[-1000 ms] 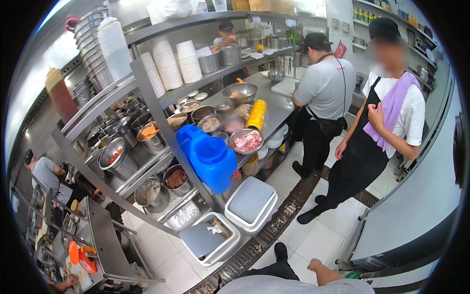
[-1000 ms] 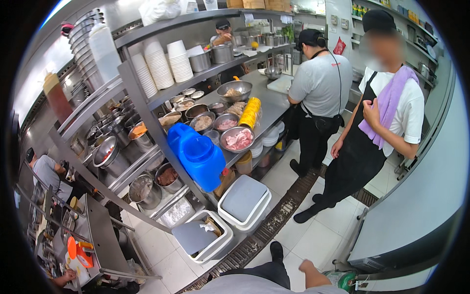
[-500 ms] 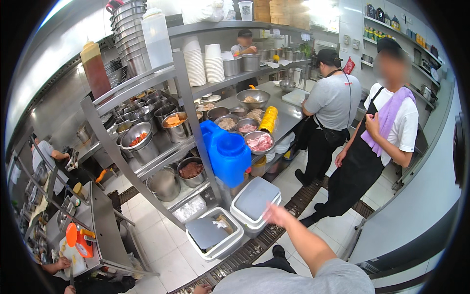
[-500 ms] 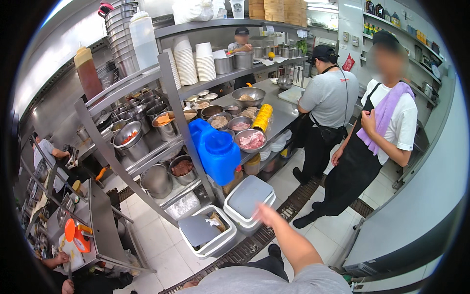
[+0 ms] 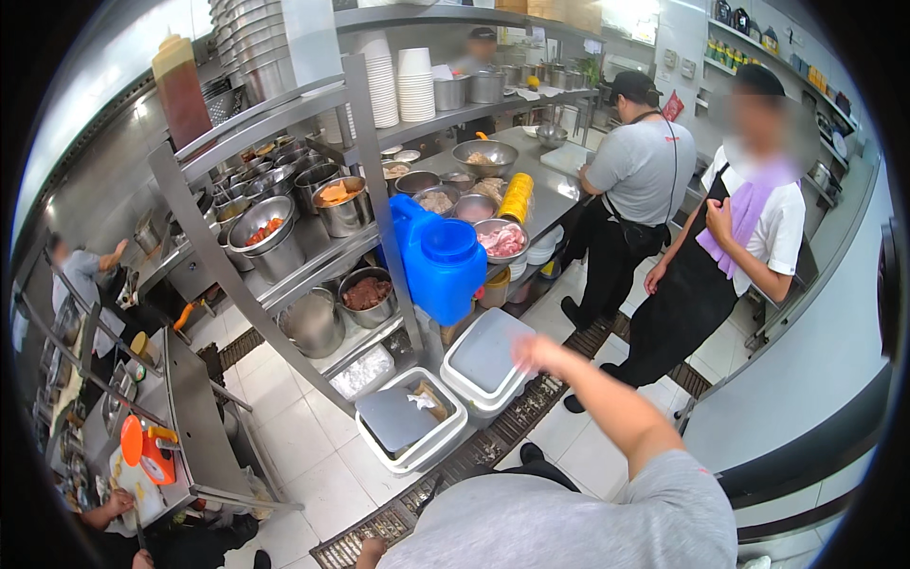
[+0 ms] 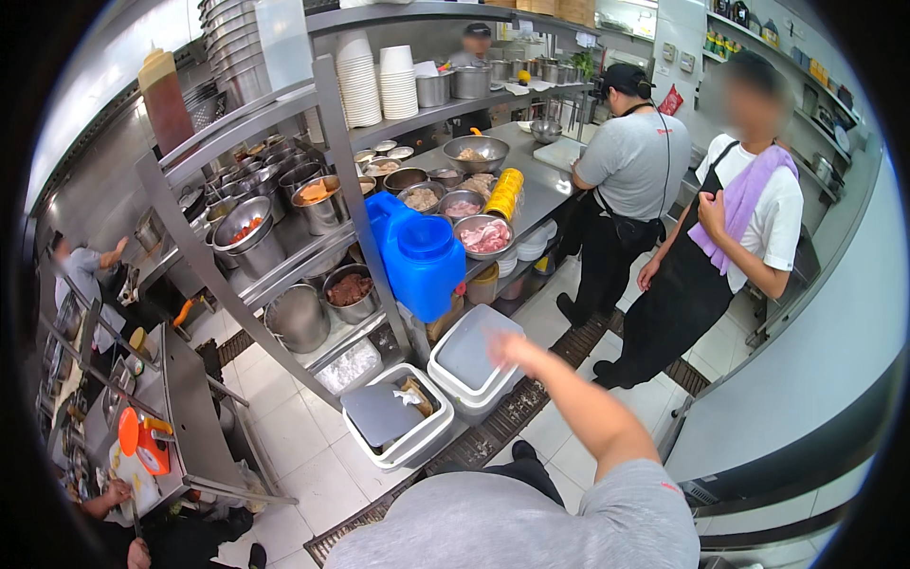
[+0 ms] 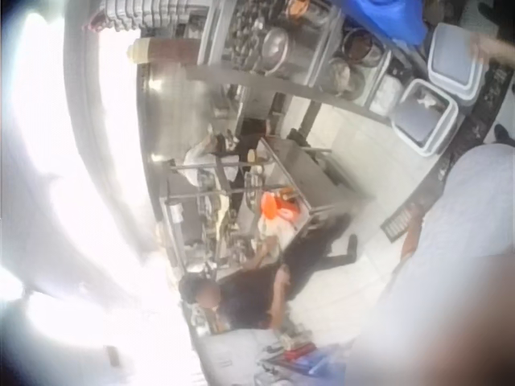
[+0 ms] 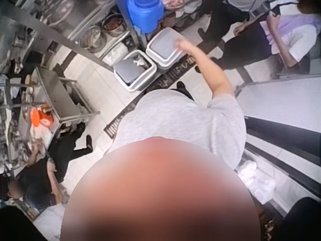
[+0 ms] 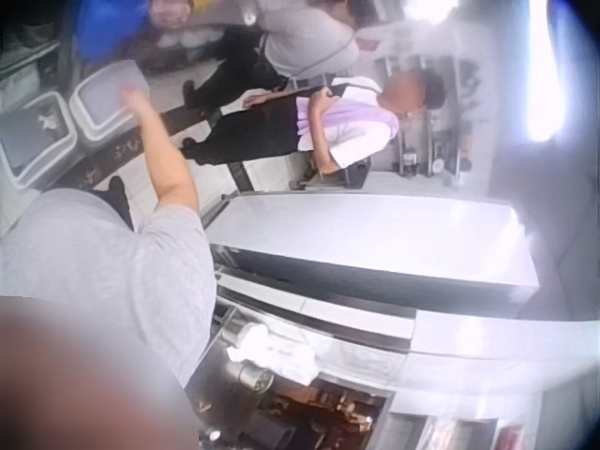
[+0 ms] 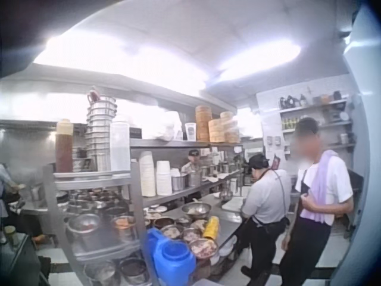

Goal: The person assembles a food dish in a commercial kitchen. They place green vegetables into a small bowl, retrieve a container of fried food, and arrange the fried pieces into a white serving dish. They then add more green vegetables on top of the fried food.

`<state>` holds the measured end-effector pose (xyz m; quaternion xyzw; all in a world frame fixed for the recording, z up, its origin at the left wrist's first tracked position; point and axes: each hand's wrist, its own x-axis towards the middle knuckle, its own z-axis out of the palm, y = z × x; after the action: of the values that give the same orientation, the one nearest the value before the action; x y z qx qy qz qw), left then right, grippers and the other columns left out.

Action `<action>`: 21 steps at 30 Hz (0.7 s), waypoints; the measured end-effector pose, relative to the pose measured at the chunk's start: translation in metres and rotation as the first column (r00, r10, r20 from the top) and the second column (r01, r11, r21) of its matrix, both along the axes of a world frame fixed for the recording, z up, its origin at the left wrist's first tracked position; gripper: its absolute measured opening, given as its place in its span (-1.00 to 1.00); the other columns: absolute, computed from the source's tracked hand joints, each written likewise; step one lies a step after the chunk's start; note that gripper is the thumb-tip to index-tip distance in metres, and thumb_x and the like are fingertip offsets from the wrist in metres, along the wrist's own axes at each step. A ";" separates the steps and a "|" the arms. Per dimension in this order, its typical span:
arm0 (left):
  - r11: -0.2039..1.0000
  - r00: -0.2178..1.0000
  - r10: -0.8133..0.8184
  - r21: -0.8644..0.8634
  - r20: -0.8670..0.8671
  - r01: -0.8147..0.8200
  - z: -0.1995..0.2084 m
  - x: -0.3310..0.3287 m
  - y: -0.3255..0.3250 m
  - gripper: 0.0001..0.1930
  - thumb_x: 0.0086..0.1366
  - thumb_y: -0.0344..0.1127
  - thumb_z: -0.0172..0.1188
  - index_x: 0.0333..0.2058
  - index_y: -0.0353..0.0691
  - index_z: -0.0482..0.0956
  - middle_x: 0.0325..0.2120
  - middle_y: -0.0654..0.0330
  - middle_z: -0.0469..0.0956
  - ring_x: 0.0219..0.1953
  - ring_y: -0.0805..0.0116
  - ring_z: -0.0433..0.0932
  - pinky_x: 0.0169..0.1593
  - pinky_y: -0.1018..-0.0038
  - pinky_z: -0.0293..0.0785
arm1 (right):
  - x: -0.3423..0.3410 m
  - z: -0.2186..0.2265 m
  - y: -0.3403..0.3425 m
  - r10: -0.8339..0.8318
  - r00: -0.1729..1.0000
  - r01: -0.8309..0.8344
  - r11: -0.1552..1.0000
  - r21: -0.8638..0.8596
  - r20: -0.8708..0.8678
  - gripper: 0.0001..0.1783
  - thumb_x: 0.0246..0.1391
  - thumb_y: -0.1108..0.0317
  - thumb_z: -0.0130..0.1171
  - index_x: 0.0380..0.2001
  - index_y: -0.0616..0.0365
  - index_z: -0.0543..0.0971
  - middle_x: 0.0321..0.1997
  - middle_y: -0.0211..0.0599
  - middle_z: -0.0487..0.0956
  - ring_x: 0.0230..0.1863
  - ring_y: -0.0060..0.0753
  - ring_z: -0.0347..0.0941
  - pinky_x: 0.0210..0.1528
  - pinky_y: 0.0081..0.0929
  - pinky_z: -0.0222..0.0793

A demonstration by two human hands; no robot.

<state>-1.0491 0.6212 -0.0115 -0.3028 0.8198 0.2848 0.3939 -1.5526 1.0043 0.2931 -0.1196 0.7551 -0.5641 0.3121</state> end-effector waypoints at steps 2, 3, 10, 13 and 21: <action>0.997 0.998 -0.069 0.046 -0.012 0.070 -0.013 -0.003 0.012 -0.57 0.16 0.00 0.04 -0.13 -0.17 0.57 -0.16 -0.02 0.54 -0.07 0.05 0.51 0.01 0.32 0.38 | 0.028 -0.081 0.028 0.192 0.976 -0.218 0.860 0.462 0.104 -0.64 0.01 0.12 0.16 -0.22 0.14 0.52 -0.40 -0.30 0.56 -0.44 -0.36 0.50 -0.45 -0.35 0.44; 0.993 0.995 -0.097 0.065 -0.012 0.098 -0.018 -0.004 0.017 -0.57 0.16 0.00 0.04 -0.13 -0.16 0.57 -0.17 -0.02 0.54 -0.08 0.05 0.51 0.01 0.32 0.38 | 0.045 -0.111 0.043 0.310 0.942 -0.318 0.708 0.631 0.127 -0.55 -0.06 0.08 0.20 -0.15 0.13 0.52 -0.33 -0.24 0.58 -0.42 -0.31 0.53 -0.46 -0.31 0.46; 0.978 0.979 -0.204 0.043 -0.027 0.205 -0.015 -0.033 0.008 -0.58 0.16 0.02 0.05 -0.15 -0.14 0.59 -0.19 0.01 0.57 -0.10 0.06 0.52 -0.01 0.32 0.40 | 0.125 -0.234 0.159 0.062 0.941 -0.320 0.475 0.820 0.332 -0.47 -0.06 0.02 0.24 -0.12 0.22 0.54 -0.21 -0.03 0.60 -0.33 -0.19 0.57 -0.38 -0.21 0.49; 0.984 0.984 -0.179 0.003 -0.020 0.179 0.003 -0.053 0.001 -0.58 0.16 0.03 0.05 -0.16 -0.13 0.60 -0.21 0.02 0.58 -0.11 0.07 0.53 -0.02 0.32 0.41 | 0.145 -0.230 0.179 -0.127 0.935 -0.240 0.464 0.853 0.333 -0.49 -0.04 0.05 0.23 -0.12 0.22 0.54 -0.21 -0.05 0.60 -0.30 -0.17 0.57 -0.38 -0.23 0.50; 0.979 0.950 -0.074 0.159 -0.302 0.126 -0.025 -0.081 -0.004 -0.57 0.12 -0.05 0.17 -0.14 -0.25 0.58 -0.19 0.02 0.58 -0.15 0.15 0.56 -0.08 0.34 0.44 | 0.131 -0.233 0.167 -0.086 0.936 -0.230 0.587 0.776 0.342 -0.40 -0.08 0.15 0.28 0.03 0.21 0.44 -0.15 -0.14 0.57 -0.25 -0.22 0.58 -0.38 -0.33 0.52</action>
<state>-1.1305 0.6169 -0.0363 -0.1788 0.8552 0.3778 0.3064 -1.4213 1.1712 0.0600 0.1042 0.8554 -0.1590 0.4819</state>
